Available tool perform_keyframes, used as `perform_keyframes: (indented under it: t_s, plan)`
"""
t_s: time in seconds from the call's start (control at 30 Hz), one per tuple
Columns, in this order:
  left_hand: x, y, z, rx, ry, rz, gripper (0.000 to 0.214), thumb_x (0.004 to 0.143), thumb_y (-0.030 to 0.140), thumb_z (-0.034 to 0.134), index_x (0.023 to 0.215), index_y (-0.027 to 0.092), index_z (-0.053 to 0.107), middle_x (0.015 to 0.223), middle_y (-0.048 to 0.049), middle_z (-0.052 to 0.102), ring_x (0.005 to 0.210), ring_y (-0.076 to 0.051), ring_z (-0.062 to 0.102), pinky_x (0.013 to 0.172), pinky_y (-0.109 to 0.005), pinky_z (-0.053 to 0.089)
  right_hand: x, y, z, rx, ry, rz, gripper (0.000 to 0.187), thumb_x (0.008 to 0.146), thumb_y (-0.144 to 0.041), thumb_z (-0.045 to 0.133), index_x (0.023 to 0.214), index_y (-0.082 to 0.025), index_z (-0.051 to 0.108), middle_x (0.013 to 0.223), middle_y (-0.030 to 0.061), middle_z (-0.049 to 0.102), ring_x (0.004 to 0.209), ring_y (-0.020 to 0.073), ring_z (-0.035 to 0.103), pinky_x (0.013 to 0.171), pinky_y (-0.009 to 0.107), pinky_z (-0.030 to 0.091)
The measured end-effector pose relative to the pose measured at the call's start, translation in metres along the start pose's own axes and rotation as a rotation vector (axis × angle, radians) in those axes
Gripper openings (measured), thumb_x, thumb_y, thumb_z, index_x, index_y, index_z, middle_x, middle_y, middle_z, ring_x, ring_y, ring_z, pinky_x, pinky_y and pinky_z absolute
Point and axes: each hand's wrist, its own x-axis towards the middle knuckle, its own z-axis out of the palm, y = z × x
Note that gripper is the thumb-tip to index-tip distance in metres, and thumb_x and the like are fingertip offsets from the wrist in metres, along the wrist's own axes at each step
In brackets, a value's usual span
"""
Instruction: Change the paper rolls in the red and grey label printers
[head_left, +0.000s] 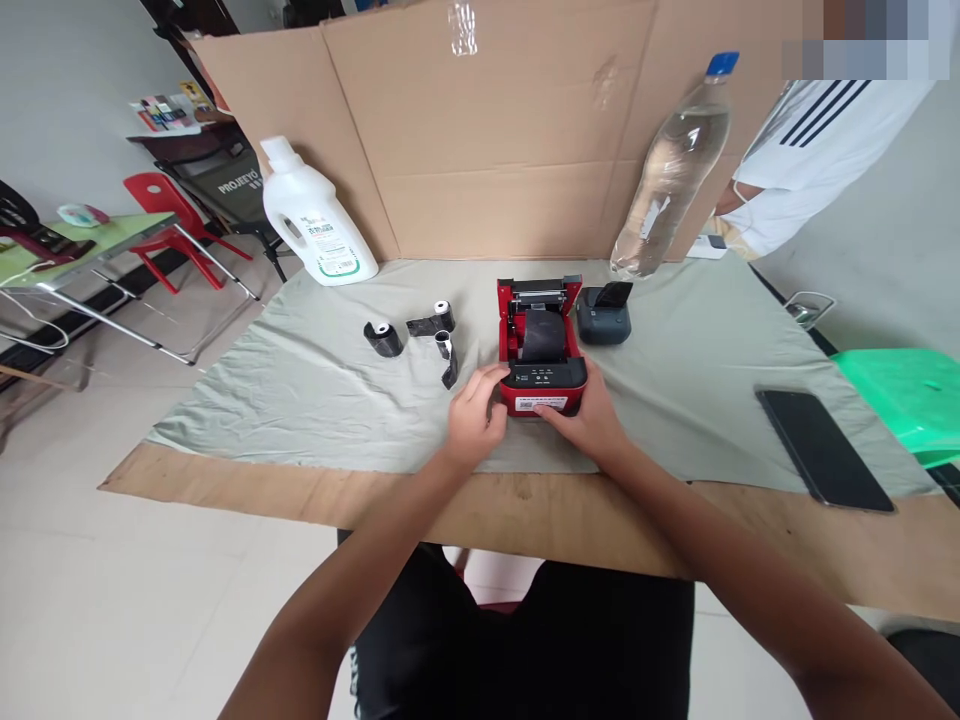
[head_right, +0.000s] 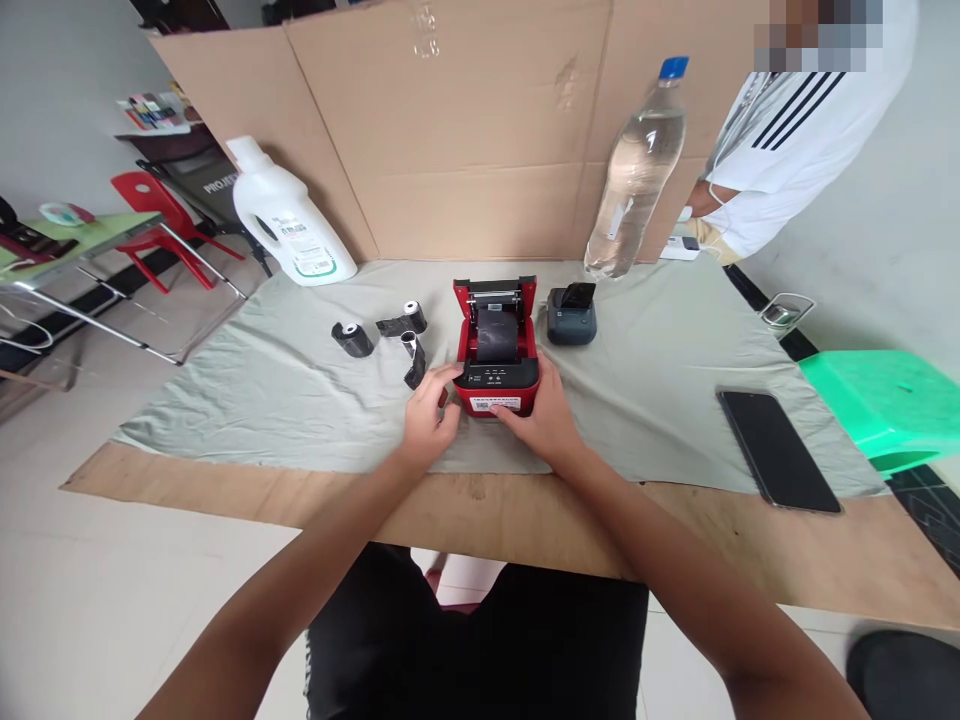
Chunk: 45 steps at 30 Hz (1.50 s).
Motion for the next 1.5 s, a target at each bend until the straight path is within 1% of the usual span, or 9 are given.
perform_keyframes:
  t_s: [0.23, 0.4, 0.57, 0.7, 0.8, 0.9, 1.13, 1.37, 1.5]
  plan:
    - [-0.001, -0.006, -0.004, -0.055, 0.039, 0.086, 0.038, 0.097, 0.015, 0.044, 0.13, 0.02, 0.061, 0.13, -0.0116, 0.071, 0.119, -0.023, 0.067, 0.097, -0.039, 0.057, 0.001, 0.002, 0.0, 0.039, 0.011, -0.051, 0.1, 0.076, -0.048, 0.086, 0.158, -0.019, 0.036, 0.155, 0.0209, 0.049, 0.145, 0.0398, 0.048, 0.121, 0.063, 0.041]
    - [0.047, -0.004, -0.019, -0.057, -0.003, -0.057, 0.032, 0.107, 0.029, 0.039, 0.117, 0.021, 0.069, 0.116, -0.0079, 0.077, 0.111, -0.021, 0.066, 0.102, -0.039, 0.053, 0.001, -0.002, -0.002, 0.09, -0.012, -0.027, 0.098, 0.077, -0.046, 0.086, 0.158, -0.023, 0.036, 0.156, 0.0174, 0.049, 0.147, 0.0372, 0.046, 0.122, 0.06, 0.04]
    - [0.123, -0.001, -0.022, -0.136, -0.577, -0.147, 0.02, 0.094, 0.02, 0.057, 0.101, 0.022, 0.075, 0.1, -0.0033, 0.078, 0.094, -0.019, 0.07, 0.089, -0.034, 0.054, 0.001, 0.001, -0.002, 0.072, -0.019, 0.011, 0.106, 0.073, -0.051, 0.087, 0.159, -0.019, 0.033, 0.155, 0.0217, 0.047, 0.148, 0.0402, 0.045, 0.122, 0.063, 0.04]
    - [0.147, 0.003, -0.02, -0.586, -0.652, -0.163, 0.01, 0.089, 0.024, 0.063, 0.081, 0.019, 0.062, 0.08, -0.0019, 0.071, 0.081, -0.015, 0.069, 0.079, -0.029, 0.054, 0.001, 0.004, -0.001, 0.05, -0.03, 0.01, 0.108, 0.075, -0.051, 0.086, 0.161, -0.02, 0.029, 0.158, 0.0212, 0.044, 0.149, 0.0389, 0.043, 0.123, 0.063, 0.038]
    - [0.15, 0.004, -0.016, -0.726, -0.837, -0.245, 0.017, 0.085, 0.025, 0.069, 0.079, 0.019, 0.054, 0.081, -0.0043, 0.074, 0.079, -0.016, 0.071, 0.079, -0.03, 0.055, 0.001, 0.004, -0.001, 0.039, -0.039, 0.005, 0.109, 0.076, -0.052, 0.086, 0.162, -0.02, 0.027, 0.158, 0.0219, 0.044, 0.149, 0.0394, 0.043, 0.122, 0.063, 0.039]
    - [0.151, 0.005, -0.009, -0.504, -0.908, -0.214, 0.007, 0.085, 0.021, 0.067, 0.086, 0.017, 0.062, 0.095, -0.0077, 0.079, 0.085, -0.018, 0.072, 0.079, -0.03, 0.054, 0.002, 0.003, -0.001, 0.045, -0.029, -0.02, 0.108, 0.076, -0.056, 0.085, 0.161, -0.02, 0.029, 0.155, 0.0214, 0.045, 0.147, 0.0397, 0.044, 0.121, 0.063, 0.04]
    - [0.15, 0.011, 0.002, 0.322, -0.694, 0.039, 0.024, 0.093, 0.02, 0.058, 0.102, 0.025, 0.08, 0.1, -0.0066, 0.08, 0.106, -0.027, 0.07, 0.103, -0.042, 0.047, 0.002, 0.002, -0.002, 0.07, -0.031, -0.026, 0.107, 0.077, -0.059, 0.084, 0.16, -0.021, 0.03, 0.155, 0.0214, 0.045, 0.146, 0.0398, 0.044, 0.12, 0.063, 0.041]
    - [0.149, 0.002, 0.004, 0.326, -0.759, -0.03, 0.022, 0.083, 0.024, 0.073, 0.102, 0.028, 0.083, 0.103, -0.0064, 0.082, 0.118, -0.032, 0.062, 0.105, -0.044, 0.043, 0.004, 0.007, 0.0, 0.038, -0.043, -0.039, 0.107, 0.076, -0.058, 0.084, 0.161, -0.023, 0.029, 0.156, 0.0203, 0.045, 0.148, 0.0402, 0.043, 0.122, 0.065, 0.038]
    - [0.151, 0.009, -0.002, 0.337, -0.8, -0.016, 0.025, 0.083, 0.017, 0.066, 0.097, 0.028, 0.084, 0.101, -0.0077, 0.081, 0.115, -0.032, 0.062, 0.103, -0.046, 0.041, 0.009, 0.011, -0.002, 0.037, -0.023, -0.065, 0.101, 0.08, -0.068, 0.077, 0.159, -0.022, 0.034, 0.15, 0.0202, 0.049, 0.143, 0.0395, 0.048, 0.121, 0.063, 0.039]
